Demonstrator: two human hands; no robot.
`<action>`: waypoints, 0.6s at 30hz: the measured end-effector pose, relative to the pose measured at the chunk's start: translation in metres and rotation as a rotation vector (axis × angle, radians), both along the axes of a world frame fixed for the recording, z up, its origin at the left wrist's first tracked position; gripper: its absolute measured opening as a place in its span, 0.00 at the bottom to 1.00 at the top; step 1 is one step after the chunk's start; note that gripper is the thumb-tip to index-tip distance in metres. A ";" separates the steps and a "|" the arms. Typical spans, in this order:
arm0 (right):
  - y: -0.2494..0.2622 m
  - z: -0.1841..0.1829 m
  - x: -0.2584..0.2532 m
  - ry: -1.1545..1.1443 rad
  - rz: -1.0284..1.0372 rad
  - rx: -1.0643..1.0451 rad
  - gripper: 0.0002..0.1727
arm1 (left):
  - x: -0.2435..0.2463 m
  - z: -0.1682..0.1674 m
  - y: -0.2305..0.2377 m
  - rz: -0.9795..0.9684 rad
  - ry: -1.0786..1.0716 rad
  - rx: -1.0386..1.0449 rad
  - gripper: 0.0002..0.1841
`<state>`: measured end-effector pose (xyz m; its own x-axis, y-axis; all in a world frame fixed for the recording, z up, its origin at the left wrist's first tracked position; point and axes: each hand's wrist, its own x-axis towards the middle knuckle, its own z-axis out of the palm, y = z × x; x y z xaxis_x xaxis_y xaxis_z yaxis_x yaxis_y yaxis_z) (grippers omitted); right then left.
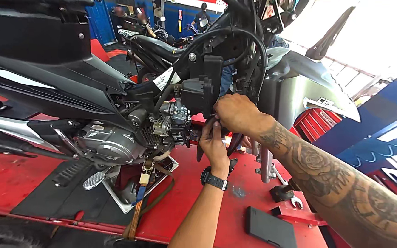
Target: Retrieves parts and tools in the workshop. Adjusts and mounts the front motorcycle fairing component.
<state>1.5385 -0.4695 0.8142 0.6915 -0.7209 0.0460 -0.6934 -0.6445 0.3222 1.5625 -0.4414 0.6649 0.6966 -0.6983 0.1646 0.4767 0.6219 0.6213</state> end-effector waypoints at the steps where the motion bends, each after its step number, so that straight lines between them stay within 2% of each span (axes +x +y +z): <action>1: -0.001 0.001 0.000 0.006 0.006 0.001 0.07 | 0.001 0.005 0.001 -0.057 0.065 0.000 0.13; 6: -0.003 0.006 0.002 0.006 -0.008 0.050 0.04 | 0.008 0.018 -0.001 -0.147 0.191 0.068 0.12; 10: -0.005 0.008 0.004 -0.005 -0.012 0.059 0.05 | 0.010 0.030 -0.005 -0.167 0.284 0.159 0.10; 14: -0.003 0.013 0.009 0.064 -0.034 0.060 0.07 | 0.009 0.028 -0.008 -0.154 0.298 0.117 0.10; 18: 0.002 0.009 0.009 0.087 -0.035 -0.001 0.04 | 0.009 0.029 -0.007 -0.166 0.323 0.119 0.10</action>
<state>1.5477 -0.4678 0.8235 0.6672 -0.7448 -0.0123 -0.6849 -0.6199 0.3829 1.5720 -0.4481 0.6937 0.5752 -0.8070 -0.1338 0.7478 0.4525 0.4859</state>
